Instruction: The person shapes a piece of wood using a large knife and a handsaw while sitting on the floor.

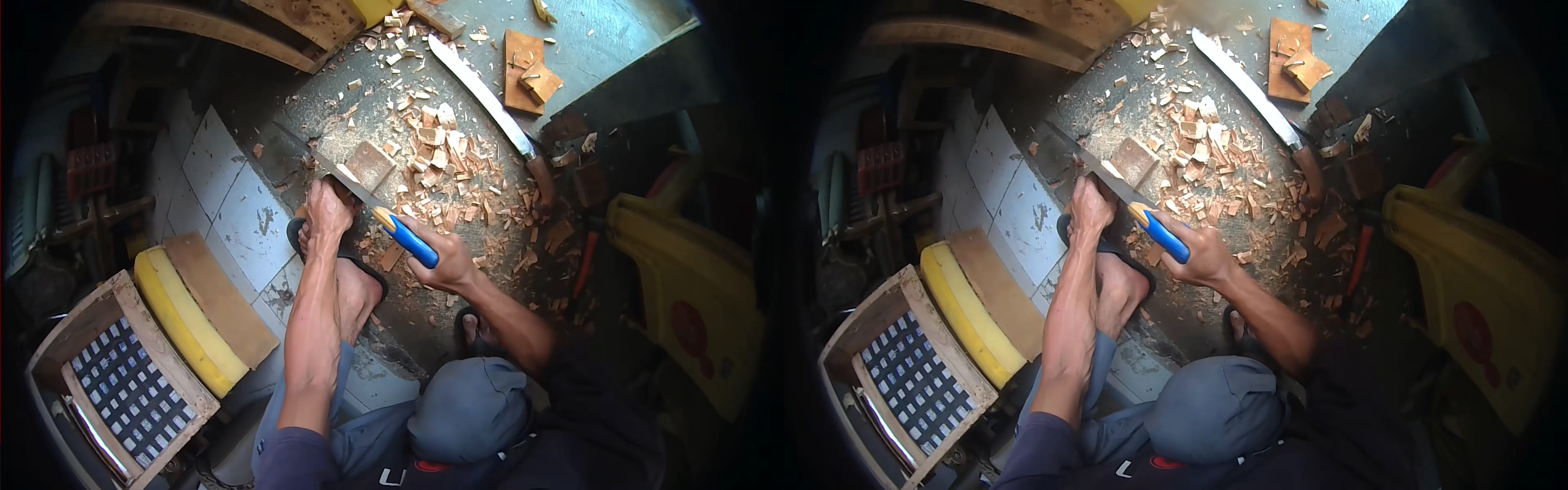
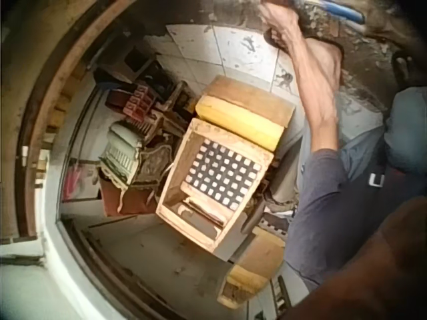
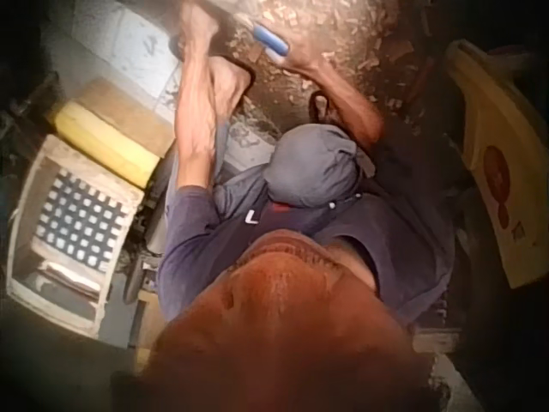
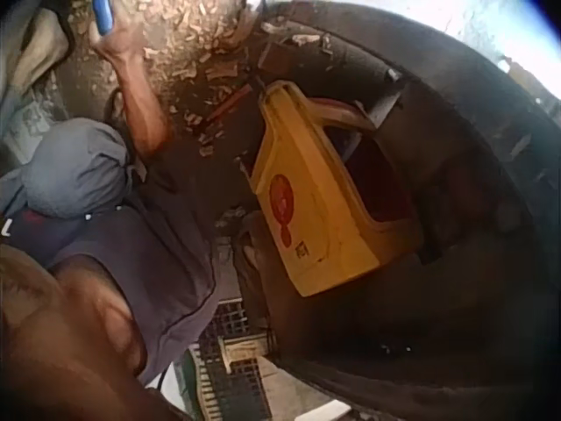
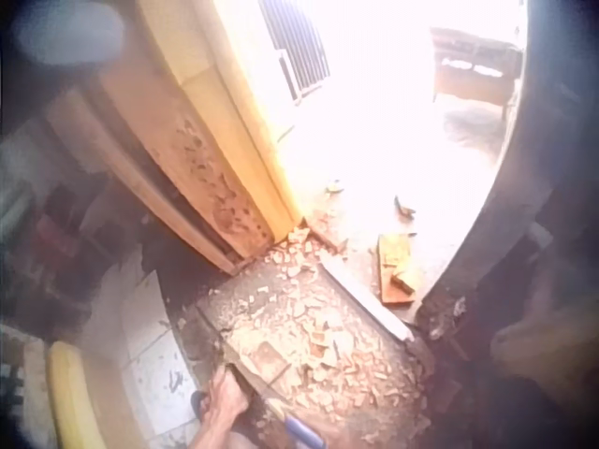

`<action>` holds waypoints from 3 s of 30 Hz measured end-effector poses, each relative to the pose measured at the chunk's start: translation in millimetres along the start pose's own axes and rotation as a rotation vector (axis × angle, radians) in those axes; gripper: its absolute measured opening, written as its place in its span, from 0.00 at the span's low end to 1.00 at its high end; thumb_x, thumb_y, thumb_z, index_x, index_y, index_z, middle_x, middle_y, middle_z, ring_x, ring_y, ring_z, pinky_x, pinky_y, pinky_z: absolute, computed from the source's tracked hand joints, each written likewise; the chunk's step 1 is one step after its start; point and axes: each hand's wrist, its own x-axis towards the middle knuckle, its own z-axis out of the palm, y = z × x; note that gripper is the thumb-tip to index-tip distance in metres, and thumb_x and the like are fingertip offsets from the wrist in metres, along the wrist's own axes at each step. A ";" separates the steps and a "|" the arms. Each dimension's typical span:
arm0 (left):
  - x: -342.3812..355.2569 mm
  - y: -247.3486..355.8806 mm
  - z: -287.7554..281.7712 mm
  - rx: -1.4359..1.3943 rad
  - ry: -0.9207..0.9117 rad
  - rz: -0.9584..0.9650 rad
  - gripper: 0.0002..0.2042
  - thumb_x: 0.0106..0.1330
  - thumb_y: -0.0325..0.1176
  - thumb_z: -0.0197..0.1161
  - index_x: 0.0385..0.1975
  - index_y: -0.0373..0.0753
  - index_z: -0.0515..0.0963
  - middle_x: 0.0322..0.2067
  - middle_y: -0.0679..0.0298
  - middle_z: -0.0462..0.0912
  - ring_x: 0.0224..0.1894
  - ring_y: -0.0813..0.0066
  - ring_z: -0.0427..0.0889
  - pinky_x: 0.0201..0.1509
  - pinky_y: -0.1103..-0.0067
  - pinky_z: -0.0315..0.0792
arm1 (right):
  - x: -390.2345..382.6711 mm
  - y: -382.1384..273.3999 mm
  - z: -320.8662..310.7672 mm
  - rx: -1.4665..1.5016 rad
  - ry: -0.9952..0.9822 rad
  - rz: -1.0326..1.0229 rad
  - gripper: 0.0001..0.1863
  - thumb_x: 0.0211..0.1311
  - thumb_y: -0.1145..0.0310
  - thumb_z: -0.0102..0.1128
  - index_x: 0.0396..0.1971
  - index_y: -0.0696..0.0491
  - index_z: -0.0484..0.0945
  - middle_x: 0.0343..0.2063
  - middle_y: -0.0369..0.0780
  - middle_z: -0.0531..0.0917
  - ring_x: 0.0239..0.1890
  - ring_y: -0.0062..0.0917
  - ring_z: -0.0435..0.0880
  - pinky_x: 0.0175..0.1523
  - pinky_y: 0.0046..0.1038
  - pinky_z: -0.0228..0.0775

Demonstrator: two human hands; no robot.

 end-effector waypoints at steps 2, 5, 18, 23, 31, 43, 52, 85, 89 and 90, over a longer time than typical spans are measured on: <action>-1.0 -22.3 5.2 0.058 0.089 -0.009 0.16 0.52 0.28 0.71 0.39 0.30 0.78 0.40 0.45 0.79 0.45 0.39 0.80 0.53 0.57 0.75 | -29.8 -11.3 -19.0 0.029 -0.009 -0.039 0.39 0.51 0.72 0.67 0.69 0.47 0.73 0.33 0.50 0.89 0.25 0.34 0.90 0.34 0.35 0.84; -3.2 -41.6 9.9 0.123 0.180 0.064 0.15 0.52 0.25 0.68 0.39 0.29 0.76 0.40 0.44 0.79 0.45 0.39 0.80 0.53 0.56 0.75 | -104.6 -11.3 -62.5 0.065 0.045 -0.084 0.39 0.49 0.71 0.68 0.68 0.48 0.74 0.37 0.50 0.89 0.26 0.35 0.90 0.34 0.35 0.84; -10.9 -30.7 9.6 0.095 0.066 -0.041 0.21 0.57 0.33 0.70 0.49 0.32 0.77 0.47 0.44 0.79 0.55 0.40 0.79 0.59 0.56 0.73 | -108.6 -22.6 -65.5 0.044 0.025 -0.058 0.39 0.53 0.73 0.65 0.70 0.45 0.71 0.42 0.48 0.89 0.29 0.38 0.91 0.40 0.34 0.87; -1.0 -21.3 10.3 0.099 0.059 -0.028 0.19 0.60 0.35 0.69 0.50 0.34 0.78 0.47 0.45 0.78 0.51 0.37 0.80 0.57 0.55 0.74 | -22.1 -2.6 -17.0 -0.008 -0.033 -0.021 0.37 0.53 0.70 0.67 0.67 0.47 0.73 0.38 0.47 0.90 0.26 0.38 0.90 0.38 0.33 0.87; -11.5 -32.4 5.8 0.101 0.068 -0.034 0.21 0.59 0.34 0.69 0.49 0.30 0.76 0.49 0.43 0.78 0.54 0.38 0.78 0.57 0.57 0.74 | -125.1 -7.6 -68.1 0.036 0.091 -0.151 0.40 0.50 0.73 0.66 0.69 0.46 0.73 0.33 0.48 0.89 0.28 0.39 0.90 0.38 0.34 0.85; -3.4 -29.8 7.6 0.116 0.062 -0.016 0.22 0.55 0.32 0.68 0.50 0.31 0.77 0.47 0.44 0.80 0.53 0.38 0.79 0.58 0.58 0.75 | -137.5 2.7 -74.6 0.050 0.019 -0.017 0.38 0.51 0.72 0.63 0.68 0.42 0.74 0.36 0.46 0.90 0.27 0.38 0.90 0.38 0.34 0.86; -12.2 -32.1 14.7 0.147 0.052 0.023 0.20 0.53 0.29 0.70 0.45 0.29 0.77 0.43 0.45 0.79 0.50 0.39 0.79 0.57 0.57 0.74 | -42.5 7.0 -26.6 0.079 0.019 0.031 0.38 0.49 0.71 0.65 0.67 0.47 0.74 0.32 0.45 0.89 0.28 0.34 0.91 0.39 0.32 0.86; -58.8 -107.2 -8.3 -0.079 -0.161 0.040 0.40 0.55 0.35 0.78 0.70 0.40 0.68 0.60 0.47 0.69 0.61 0.48 0.75 0.67 0.61 0.75 | 25.6 115.6 -186.9 -0.674 0.327 0.413 0.35 0.58 0.61 0.69 0.65 0.58 0.70 0.44 0.56 0.86 0.50 0.48 0.86 0.57 0.44 0.75; -89.3 -92.9 14.6 -0.246 0.029 0.030 0.41 0.54 0.43 0.80 0.66 0.34 0.70 0.56 0.44 0.68 0.56 0.48 0.78 0.58 0.63 0.80 | 27.2 35.0 -135.8 -0.566 0.532 0.488 0.25 0.59 0.61 0.66 0.52 0.59 0.74 0.38 0.53 0.86 0.44 0.47 0.87 0.53 0.45 0.75; -92.7 -98.1 24.7 -0.314 0.076 0.007 0.42 0.54 0.42 0.81 0.67 0.33 0.69 0.56 0.44 0.67 0.55 0.48 0.77 0.58 0.62 0.79 | 29.5 12.7 -117.4 -0.554 0.588 0.470 0.23 0.60 0.61 0.65 0.50 0.60 0.74 0.37 0.53 0.86 0.43 0.46 0.87 0.52 0.45 0.75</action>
